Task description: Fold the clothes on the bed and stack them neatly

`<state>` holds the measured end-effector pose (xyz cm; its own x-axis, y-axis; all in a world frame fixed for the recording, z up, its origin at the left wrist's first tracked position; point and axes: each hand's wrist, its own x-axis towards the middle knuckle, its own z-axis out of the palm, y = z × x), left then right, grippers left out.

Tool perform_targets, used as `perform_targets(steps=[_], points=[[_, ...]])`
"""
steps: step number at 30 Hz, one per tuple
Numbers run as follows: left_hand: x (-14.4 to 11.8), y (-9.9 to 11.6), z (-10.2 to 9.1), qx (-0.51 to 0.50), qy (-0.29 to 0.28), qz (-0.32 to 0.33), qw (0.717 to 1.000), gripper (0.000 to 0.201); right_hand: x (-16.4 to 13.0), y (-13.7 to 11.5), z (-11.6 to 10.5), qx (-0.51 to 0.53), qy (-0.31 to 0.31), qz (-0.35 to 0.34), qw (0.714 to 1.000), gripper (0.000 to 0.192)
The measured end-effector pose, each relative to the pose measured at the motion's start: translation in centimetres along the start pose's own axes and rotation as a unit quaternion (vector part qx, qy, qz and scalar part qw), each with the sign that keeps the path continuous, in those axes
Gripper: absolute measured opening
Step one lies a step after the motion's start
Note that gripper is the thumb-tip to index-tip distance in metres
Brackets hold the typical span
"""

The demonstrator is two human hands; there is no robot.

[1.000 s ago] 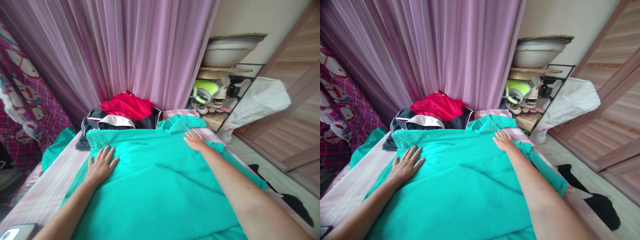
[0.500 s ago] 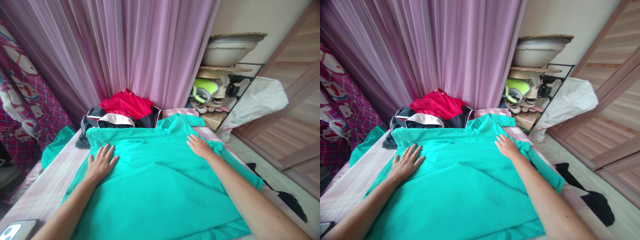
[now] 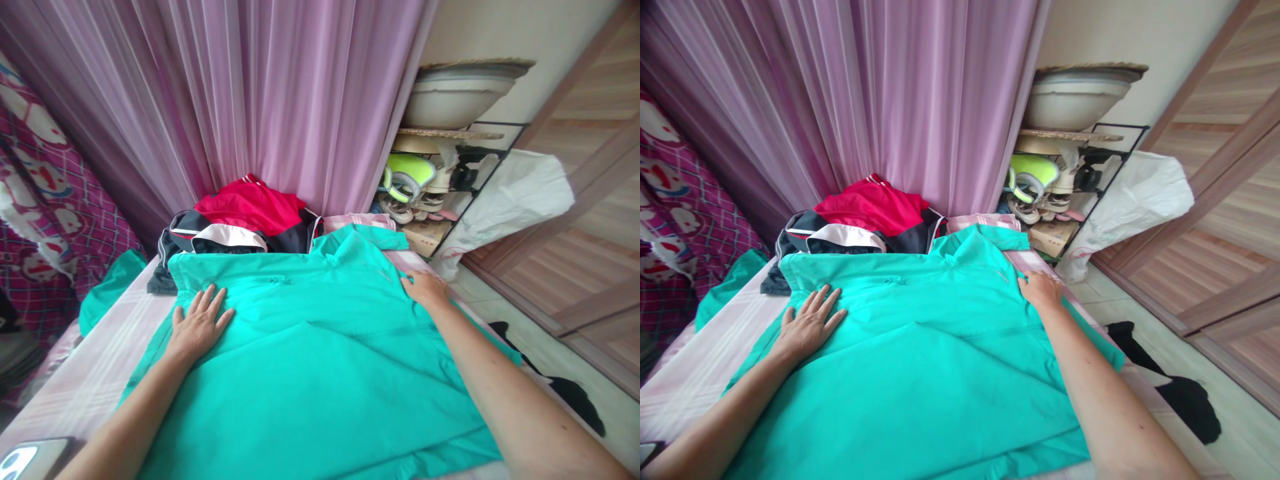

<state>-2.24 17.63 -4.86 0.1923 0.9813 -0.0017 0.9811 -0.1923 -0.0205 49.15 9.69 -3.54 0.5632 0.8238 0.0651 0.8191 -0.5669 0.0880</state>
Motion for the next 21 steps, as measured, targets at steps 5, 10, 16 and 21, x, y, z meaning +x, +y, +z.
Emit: perform_targets(steps=[5, 10, 16, 21], points=[[-0.1, 0.0, -0.1, -0.003, 0.003, 0.001, 1.0, 0.063, 0.5, 0.1, 0.0, 0.021, -0.004, 0.034, 0.999, 0.04], [-0.1, 0.2, -0.3, -0.002, -0.001, 0.0, 1.0, 0.063, 1.3, -0.4, -0.3, 0.047, -0.019, 0.08, 0.995, 0.044], [0.0, 0.1, -0.1, -0.008, 0.002, 0.002, 1.0, 0.064, -0.1, -1.6, -0.8, 0.056, 0.1, -0.015, 0.993, 0.049], [0.0, 0.0, 0.1, -0.008, 0.004, 0.003, 1.0, 0.063, -0.9, -3.3, 1.7, 0.052, 0.03, -0.187, 0.981, 0.057]])
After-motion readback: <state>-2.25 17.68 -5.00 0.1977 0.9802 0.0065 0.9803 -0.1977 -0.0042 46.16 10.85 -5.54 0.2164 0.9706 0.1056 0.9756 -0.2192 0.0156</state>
